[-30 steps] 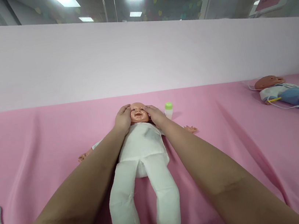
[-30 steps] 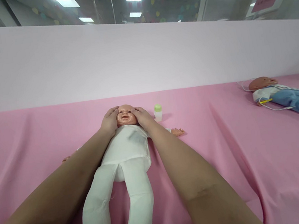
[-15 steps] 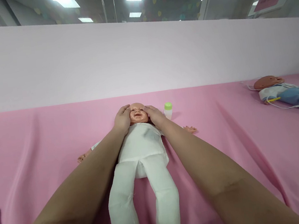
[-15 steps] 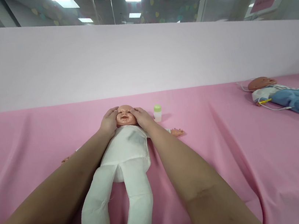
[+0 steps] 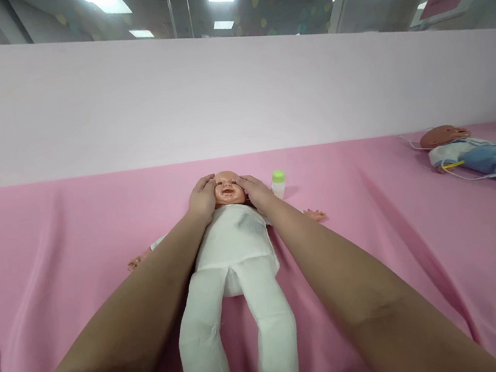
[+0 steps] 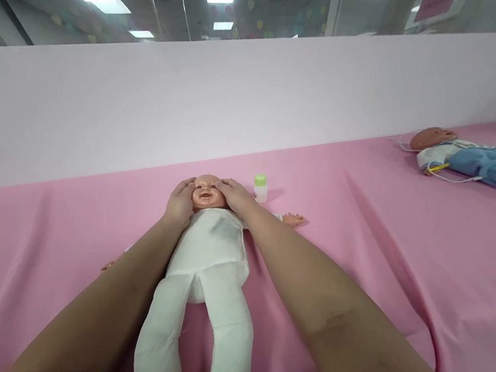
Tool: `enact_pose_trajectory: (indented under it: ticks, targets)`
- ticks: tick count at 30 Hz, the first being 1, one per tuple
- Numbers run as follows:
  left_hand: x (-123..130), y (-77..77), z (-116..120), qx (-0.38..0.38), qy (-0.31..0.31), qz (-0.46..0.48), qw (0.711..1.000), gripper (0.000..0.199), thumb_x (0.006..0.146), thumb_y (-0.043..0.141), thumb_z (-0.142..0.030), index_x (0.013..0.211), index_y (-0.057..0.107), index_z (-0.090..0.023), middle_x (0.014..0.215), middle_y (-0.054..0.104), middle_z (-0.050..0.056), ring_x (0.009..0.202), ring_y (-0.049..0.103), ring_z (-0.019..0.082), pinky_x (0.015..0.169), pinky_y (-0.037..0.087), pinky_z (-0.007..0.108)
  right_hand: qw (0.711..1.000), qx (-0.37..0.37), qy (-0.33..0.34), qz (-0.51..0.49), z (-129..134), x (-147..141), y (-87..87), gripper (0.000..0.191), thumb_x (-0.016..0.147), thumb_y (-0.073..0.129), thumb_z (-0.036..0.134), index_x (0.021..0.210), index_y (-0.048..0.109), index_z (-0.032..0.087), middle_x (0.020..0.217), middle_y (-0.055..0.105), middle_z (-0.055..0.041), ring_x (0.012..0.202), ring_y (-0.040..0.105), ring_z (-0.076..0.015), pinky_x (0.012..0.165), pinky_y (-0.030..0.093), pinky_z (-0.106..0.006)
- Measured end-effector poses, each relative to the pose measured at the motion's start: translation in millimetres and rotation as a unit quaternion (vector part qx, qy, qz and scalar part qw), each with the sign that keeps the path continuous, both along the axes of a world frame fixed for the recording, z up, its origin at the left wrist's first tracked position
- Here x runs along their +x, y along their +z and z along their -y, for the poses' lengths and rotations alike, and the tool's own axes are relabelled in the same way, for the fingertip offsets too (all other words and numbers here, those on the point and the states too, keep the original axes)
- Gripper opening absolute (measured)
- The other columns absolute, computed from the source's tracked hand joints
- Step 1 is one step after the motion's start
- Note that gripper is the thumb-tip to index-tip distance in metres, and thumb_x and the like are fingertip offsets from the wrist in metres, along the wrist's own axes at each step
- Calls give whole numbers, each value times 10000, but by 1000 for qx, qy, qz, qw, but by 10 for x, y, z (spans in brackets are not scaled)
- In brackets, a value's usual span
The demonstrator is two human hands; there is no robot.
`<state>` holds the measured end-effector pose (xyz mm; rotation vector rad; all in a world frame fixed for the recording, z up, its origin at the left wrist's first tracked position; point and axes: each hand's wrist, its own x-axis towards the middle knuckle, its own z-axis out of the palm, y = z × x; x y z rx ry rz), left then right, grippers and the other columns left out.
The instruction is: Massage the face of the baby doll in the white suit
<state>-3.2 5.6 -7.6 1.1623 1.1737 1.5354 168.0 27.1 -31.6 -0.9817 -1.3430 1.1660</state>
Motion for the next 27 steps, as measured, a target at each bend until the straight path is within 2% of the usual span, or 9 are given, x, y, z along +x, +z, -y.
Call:
enact_pose_trajectory:
  ticks: [4,18,27]
  targets:
    - [15,37,42,-6,4,1,1000,361,904,612,-309,1232,718,-201,1218,757,95,1094,718,235,999,568,369,1000,-23,-3,-10,-27,0,-19,444,855,681,597,1174,700,289,1136,766,-13,1063,700,-226,991,557,-381]
    - [44,108,116,-19,7,6,1000,346,923,607,-286,1240,717,-202,1204,762,94,1042,729,217,950,583,345,1000,-27,-2,-7,3,-5,2,449,862,672,593,1191,694,288,1148,765,-19,1068,704,-226,986,560,-383]
    - [33,57,60,-7,12,4,1000,338,916,631,-306,1226,725,-211,1166,773,86,1014,741,223,939,598,361,998,-57,-6,-12,77,-12,86,455,839,705,581,1183,696,282,1190,764,-30,1047,730,-239,973,576,-403]
